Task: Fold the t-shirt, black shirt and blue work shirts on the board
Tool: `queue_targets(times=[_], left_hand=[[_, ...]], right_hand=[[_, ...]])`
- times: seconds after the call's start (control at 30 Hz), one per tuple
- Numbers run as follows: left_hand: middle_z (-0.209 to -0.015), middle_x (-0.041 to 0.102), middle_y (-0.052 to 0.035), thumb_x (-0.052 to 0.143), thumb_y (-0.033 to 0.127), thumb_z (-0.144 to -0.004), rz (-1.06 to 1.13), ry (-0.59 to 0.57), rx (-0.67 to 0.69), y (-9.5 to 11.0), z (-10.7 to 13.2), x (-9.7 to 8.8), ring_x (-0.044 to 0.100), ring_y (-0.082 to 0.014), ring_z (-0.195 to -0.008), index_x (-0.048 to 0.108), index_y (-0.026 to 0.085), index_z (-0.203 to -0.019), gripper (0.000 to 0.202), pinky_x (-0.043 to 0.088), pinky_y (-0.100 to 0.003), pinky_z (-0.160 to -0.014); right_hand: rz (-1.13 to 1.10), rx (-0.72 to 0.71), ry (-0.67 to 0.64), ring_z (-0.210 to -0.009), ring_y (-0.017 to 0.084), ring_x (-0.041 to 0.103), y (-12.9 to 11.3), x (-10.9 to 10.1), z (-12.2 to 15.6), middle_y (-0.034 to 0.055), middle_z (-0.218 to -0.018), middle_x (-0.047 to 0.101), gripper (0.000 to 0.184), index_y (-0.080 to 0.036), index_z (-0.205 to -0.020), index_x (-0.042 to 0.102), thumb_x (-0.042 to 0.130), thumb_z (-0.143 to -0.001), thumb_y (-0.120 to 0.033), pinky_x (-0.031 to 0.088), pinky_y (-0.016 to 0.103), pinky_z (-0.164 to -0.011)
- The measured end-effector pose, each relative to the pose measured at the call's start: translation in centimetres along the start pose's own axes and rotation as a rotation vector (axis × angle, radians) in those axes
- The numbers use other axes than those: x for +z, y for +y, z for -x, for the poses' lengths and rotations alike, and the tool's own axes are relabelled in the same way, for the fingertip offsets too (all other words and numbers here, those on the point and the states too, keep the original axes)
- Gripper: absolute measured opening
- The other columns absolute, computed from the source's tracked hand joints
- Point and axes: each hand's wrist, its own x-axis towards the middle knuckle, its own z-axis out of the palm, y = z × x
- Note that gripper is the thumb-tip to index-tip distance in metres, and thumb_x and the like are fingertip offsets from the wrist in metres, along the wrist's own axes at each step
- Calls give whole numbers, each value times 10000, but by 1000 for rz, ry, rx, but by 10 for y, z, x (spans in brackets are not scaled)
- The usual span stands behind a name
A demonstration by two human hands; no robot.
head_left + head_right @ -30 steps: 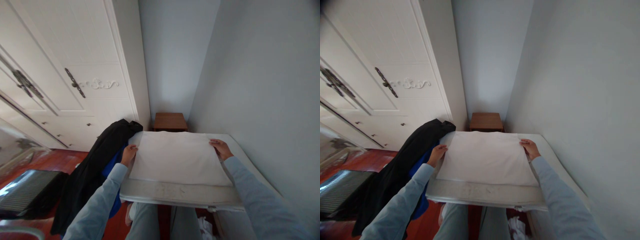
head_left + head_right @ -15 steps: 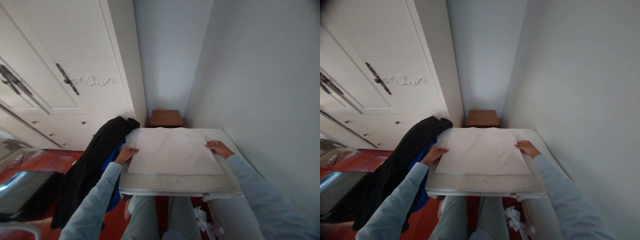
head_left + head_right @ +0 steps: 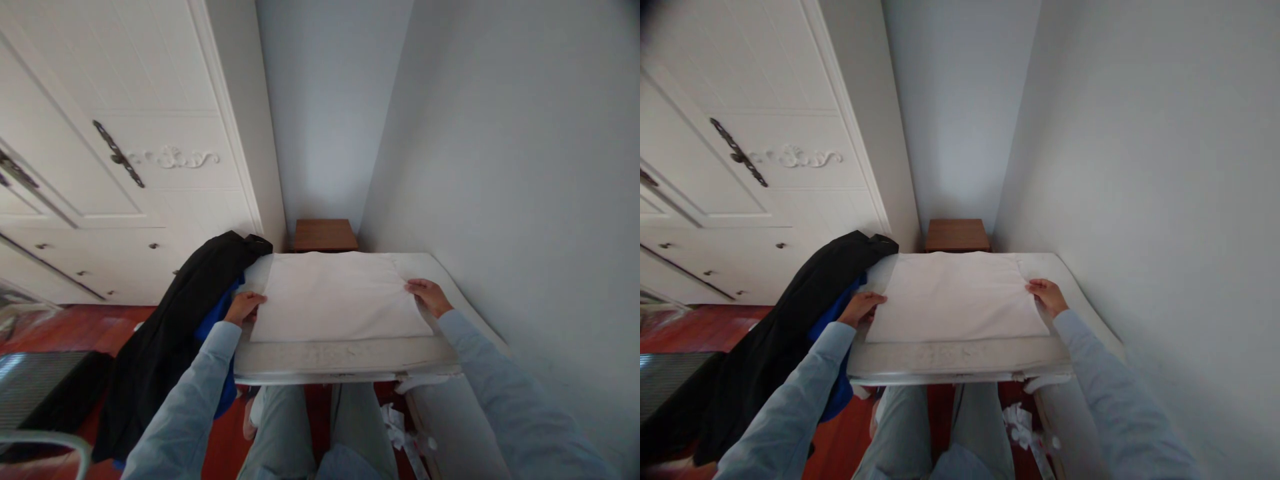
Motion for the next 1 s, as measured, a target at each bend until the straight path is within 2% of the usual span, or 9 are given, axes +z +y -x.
queue_targets(times=[0.1,0.17,0.23,0.43,0.53,0.63,0.77,0.87,1.0], left_hand=[[-538,573,26,735,449,-666,-56,92,80,-4,3,-1,562,-164,-472,596,209,-697,280,419,-264,-462],[-617,640,-8,728,459,-694,-179,217,184,-7,5,0,643,-206,-588,619,212,-751,275,471,-291,-555],[-699,693,-45,738,471,-704,-314,284,273,-9,6,2,696,-249,-721,637,214,-781,286,504,-318,-663],[-825,743,-86,615,368,-837,-461,228,323,-14,9,7,717,-271,-855,675,217,-811,165,511,-323,-734],[-987,741,-140,575,337,-862,-577,292,386,-13,12,8,705,-300,-954,703,181,-992,239,525,-356,-813],[-1192,683,-211,509,352,-913,-689,379,551,-6,11,14,663,-334,-1107,664,117,-1181,389,503,-405,-952],[-1422,574,-244,506,431,-950,-824,264,703,9,1,33,518,-361,-1357,596,87,-1319,513,419,-448,-1104],[-1565,436,-247,502,455,-968,-959,155,695,10,-7,51,345,-370,-1493,533,71,-1415,590,341,-501,-1173],[-1604,382,-218,386,469,-1021,-1088,136,694,-2,-10,63,307,-339,-1517,443,74,-1511,631,272,-540,-1212]], right_hand=[[46,-35,30,-728,208,715,-1,-4,5,24,-766,750,259,-229,-849,677,813,-628,-224,596,326,-697],[170,-95,86,-792,216,721,0,-6,9,20,-803,753,248,-244,-847,670,800,-637,-226,597,357,-794],[282,-127,129,-820,221,717,4,-6,14,21,-828,753,231,-250,-831,667,793,-638,-238,580,384,-871],[339,-194,102,-866,231,714,11,2,28,48,-908,763,179,-237,-859,689,730,-686,-260,562,387,-898],[407,-233,175,-895,233,710,10,2,28,64,-988,763,188,-233,-932,697,669,-752,-278,561,399,-900],[498,-314,193,-1008,256,696,8,3,20,111,-1144,737,264,-211,-1047,701,625,-818,-318,548,419,-944],[657,-378,118,-1192,285,637,3,18,0,126,-1237,707,316,-211,-1126,708,634,-837,-316,511,418,-1024],[809,-368,50,-1200,284,639,3,38,-11,119,-1224,722,310,-217,-1132,718,640,-840,-290,480,408,-1063],[939,-445,61,-1302,307,571,18,59,-9,170,-1362,653,350,-168,-1202,700,542,-909,-275,443,449,-1102]])
